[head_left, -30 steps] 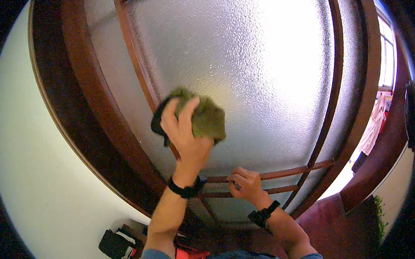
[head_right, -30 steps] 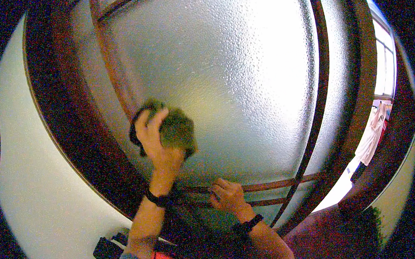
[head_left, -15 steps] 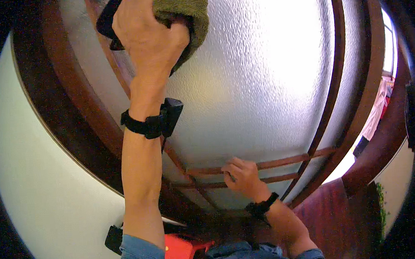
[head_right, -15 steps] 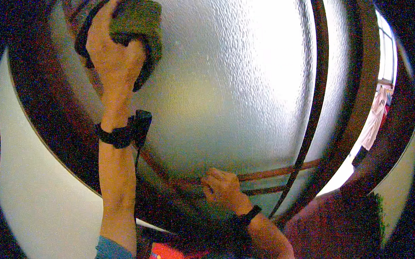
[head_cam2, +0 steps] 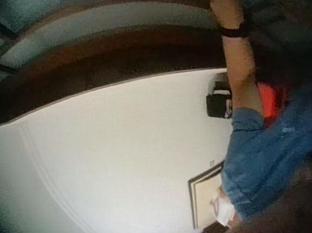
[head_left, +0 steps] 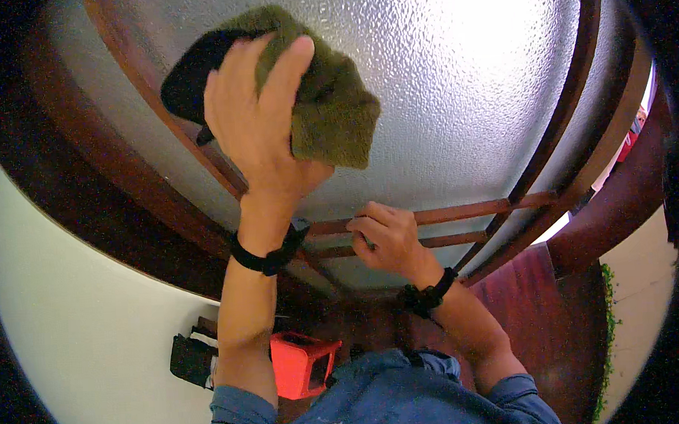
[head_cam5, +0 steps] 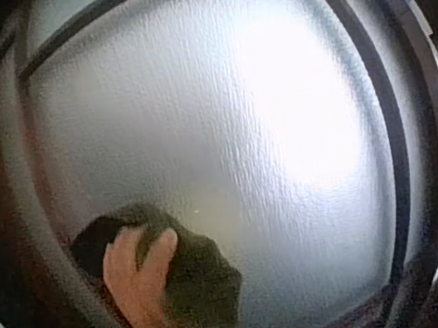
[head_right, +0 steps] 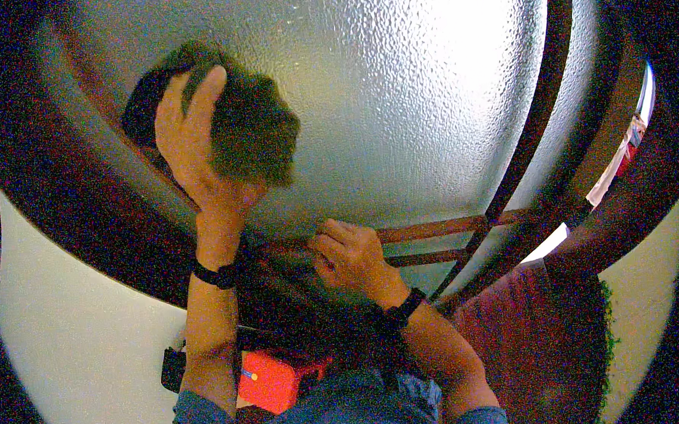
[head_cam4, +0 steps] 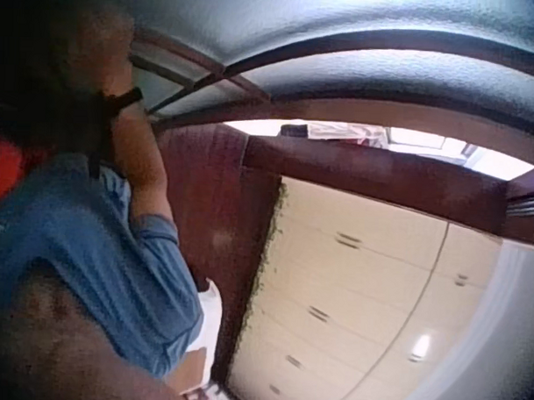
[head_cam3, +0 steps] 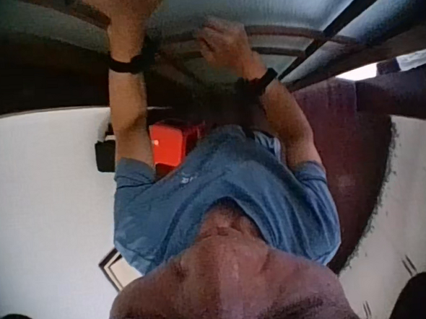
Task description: The person wipes a white wall, a dark wooden door frame, and a frosted glass door panel using a green cloth.
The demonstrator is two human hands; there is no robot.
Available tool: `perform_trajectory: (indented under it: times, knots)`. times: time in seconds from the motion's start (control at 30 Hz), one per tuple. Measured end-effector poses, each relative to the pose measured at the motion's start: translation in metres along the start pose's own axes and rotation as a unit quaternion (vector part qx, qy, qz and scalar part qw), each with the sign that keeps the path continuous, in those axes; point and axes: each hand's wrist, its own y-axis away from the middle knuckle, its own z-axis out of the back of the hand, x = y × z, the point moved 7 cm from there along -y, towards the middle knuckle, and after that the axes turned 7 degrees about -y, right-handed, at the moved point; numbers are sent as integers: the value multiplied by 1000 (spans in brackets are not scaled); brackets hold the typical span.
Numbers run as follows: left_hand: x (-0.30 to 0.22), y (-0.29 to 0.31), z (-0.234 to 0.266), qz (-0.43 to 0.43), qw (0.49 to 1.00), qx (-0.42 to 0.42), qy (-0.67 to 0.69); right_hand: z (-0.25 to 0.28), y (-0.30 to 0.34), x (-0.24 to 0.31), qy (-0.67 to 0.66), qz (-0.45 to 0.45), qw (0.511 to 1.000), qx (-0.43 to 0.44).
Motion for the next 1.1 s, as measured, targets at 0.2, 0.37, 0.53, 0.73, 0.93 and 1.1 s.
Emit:
perform_trajectory:
  times: [0.2, 0.37, 0.53, 0.73, 0.93, 1.1]
  knots:
    - [-13, 56, 9, 22, 999, 26, 11, -3, -2, 8, -4, 8, 1000, -7]
    - [-28, 104, 10, 53, 997, 46, 18, -7, 9, 3, 44, -3, 999, 14]
    - [-40, 141, 15, 76, 991, 105, 44, -12, 11, 2, 60, 21, 998, 24]
    - [-45, 157, 12, 99, 972, 191, 92, -13, 13, 2, 43, 17, 998, 39]
    - [-48, 163, 29, 128, 940, 264, 172, 6, 22, 39, -16, -15, 996, 82]
    - [-57, 175, 34, 118, 909, 306, 255, 26, 23, 76, -11, -14, 999, 45]
